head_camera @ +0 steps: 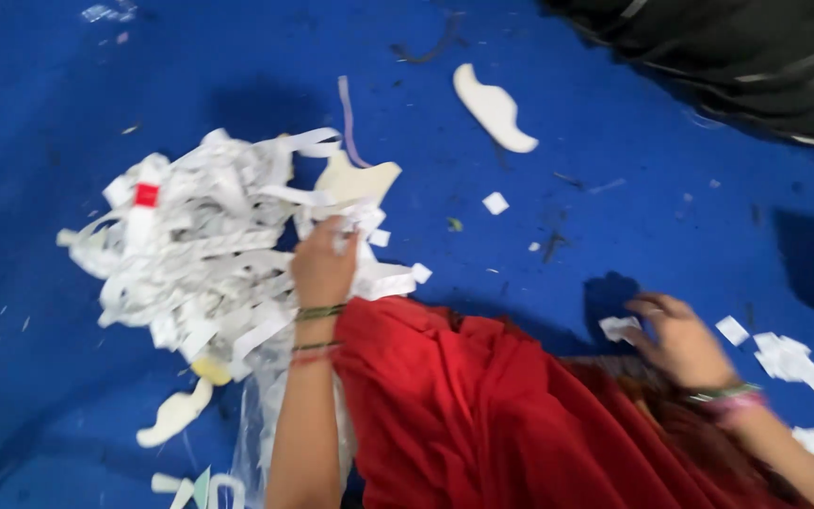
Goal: The person sorts and organizes small white labels and fabric components for shoe manufacturing while sitting on the floor.
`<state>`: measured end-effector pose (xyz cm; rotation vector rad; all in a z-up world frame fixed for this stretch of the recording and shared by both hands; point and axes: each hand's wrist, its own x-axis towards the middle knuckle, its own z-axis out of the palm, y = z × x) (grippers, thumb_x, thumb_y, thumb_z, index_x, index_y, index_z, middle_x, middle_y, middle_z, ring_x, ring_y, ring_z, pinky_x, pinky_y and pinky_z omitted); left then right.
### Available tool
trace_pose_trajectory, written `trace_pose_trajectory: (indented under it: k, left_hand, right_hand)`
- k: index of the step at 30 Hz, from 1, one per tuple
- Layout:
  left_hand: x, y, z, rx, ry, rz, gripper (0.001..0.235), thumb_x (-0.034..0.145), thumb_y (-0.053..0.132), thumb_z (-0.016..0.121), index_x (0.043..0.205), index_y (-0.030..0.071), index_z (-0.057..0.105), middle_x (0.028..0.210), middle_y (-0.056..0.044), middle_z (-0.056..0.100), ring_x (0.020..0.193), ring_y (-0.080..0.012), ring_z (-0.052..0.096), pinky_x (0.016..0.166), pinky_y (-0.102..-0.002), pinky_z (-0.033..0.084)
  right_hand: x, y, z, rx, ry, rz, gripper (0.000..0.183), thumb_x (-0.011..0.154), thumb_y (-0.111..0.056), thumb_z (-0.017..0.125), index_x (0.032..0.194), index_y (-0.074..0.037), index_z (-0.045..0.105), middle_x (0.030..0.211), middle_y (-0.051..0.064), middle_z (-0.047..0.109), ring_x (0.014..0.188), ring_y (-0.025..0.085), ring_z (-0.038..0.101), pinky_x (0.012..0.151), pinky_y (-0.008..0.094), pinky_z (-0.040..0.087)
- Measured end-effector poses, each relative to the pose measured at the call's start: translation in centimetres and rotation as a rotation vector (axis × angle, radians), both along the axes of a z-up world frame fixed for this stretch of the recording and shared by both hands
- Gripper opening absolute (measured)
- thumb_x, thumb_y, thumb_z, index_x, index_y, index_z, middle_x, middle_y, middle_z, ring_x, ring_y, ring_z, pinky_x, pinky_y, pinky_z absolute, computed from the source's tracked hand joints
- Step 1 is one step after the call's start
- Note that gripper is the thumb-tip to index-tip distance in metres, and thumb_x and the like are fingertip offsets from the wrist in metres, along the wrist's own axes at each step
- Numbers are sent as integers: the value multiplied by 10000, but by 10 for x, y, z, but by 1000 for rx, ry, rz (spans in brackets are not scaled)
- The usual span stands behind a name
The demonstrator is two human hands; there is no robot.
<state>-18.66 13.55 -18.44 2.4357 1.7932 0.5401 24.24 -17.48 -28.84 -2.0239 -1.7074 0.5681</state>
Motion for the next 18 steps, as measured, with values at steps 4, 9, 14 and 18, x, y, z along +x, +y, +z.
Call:
trace_pose_trajectory:
  k: [4, 9, 14, 18]
  left_hand:
    - [-63, 23, -30, -238, 251, -9, 555, 749, 397, 823, 1249, 206, 674, 1434, -137, 582, 1072, -361, 681, 855, -495, 557]
    - [-322, 13, -82, -245, 417, 649, 472, 875, 397, 721, 1320, 246, 676, 1432, -167, 605, 1121, -362, 685, 874, -511, 566]
    - [-421, -68, -37, -387, 558, 1242, 542, 900, 434, 719, 1338, 116, 681, 1646, -310, 340, 944, -365, 769, 716, -484, 608]
    - [-322, -105, 47, -191, 465, 1080, 734, 830, 442, 762, 1454, 104, 573, 1630, -254, 354, 988, -423, 702, 782, -521, 561]
  right_hand:
    - [20, 24, 86, -353, -324, 187, 473, 825, -339, 757, 1269, -204, 668, 1319, 51, 628, 1198, 259, 645, 1014, 372, 562]
    - [78, 21, -22, -363, -500, 392, 473, 774, -409, 737, 1214, -245, 683, 1308, -6, 661, 1169, 147, 702, 992, 302, 602]
    - [-42, 124, 67, -456, -387, 566, 468, 798, -357, 738, 1238, -223, 651, 1251, -10, 656, 1166, 207, 688, 968, 347, 596]
    - [-162, 195, 33, -245, -26, 518, 525, 809, -188, 733, 1308, -105, 591, 1270, 150, 606, 1057, 383, 658, 895, 447, 567]
